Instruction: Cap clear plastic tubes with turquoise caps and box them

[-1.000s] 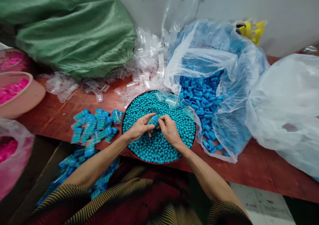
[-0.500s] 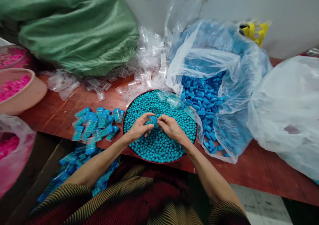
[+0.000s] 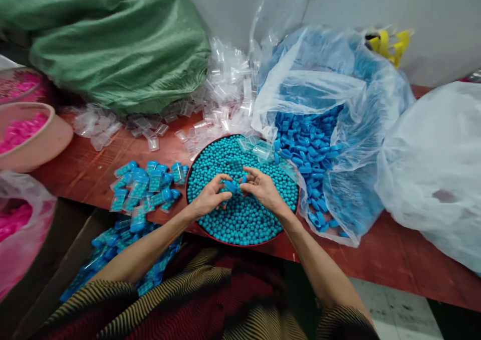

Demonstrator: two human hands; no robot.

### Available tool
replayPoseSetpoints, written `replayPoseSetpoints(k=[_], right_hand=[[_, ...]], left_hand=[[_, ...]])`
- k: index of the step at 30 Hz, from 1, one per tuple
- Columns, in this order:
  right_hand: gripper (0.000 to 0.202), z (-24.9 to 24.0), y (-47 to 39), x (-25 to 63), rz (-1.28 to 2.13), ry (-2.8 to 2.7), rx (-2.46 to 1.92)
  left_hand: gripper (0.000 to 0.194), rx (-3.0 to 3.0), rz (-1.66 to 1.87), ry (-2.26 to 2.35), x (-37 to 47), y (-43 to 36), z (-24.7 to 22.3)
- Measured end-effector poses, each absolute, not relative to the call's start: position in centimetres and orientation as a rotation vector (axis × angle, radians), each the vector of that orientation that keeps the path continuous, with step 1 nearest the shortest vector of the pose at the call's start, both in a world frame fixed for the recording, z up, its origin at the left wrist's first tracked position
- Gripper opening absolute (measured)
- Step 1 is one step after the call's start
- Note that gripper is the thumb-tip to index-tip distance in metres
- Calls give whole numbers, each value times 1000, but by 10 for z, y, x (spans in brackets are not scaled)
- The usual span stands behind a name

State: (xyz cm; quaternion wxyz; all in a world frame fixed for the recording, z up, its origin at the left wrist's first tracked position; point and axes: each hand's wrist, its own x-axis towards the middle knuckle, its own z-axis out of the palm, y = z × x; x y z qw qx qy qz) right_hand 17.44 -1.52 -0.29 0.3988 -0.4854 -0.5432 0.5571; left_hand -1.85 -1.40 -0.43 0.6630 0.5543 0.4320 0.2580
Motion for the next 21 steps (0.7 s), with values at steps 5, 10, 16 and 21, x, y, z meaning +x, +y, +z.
replayPoseSetpoints(k=[5, 10, 16, 21], right_hand=[[40, 2, -28, 154, 942, -1781, -1344], [85, -1, -43, 138, 594, -2116, -1412], [77, -16, -44, 128, 329, -2119, -1474], [78, -22, -45, 124, 286, -2185, -1471]], left_hand=[[58, 1313, 747, 994, -8, -18, 2], [48, 1290, 876, 1009, -3, -18, 3], [30, 1188, 871, 1001, -2, -22, 4], [21, 1251, 888, 1120, 2, -29, 2]])
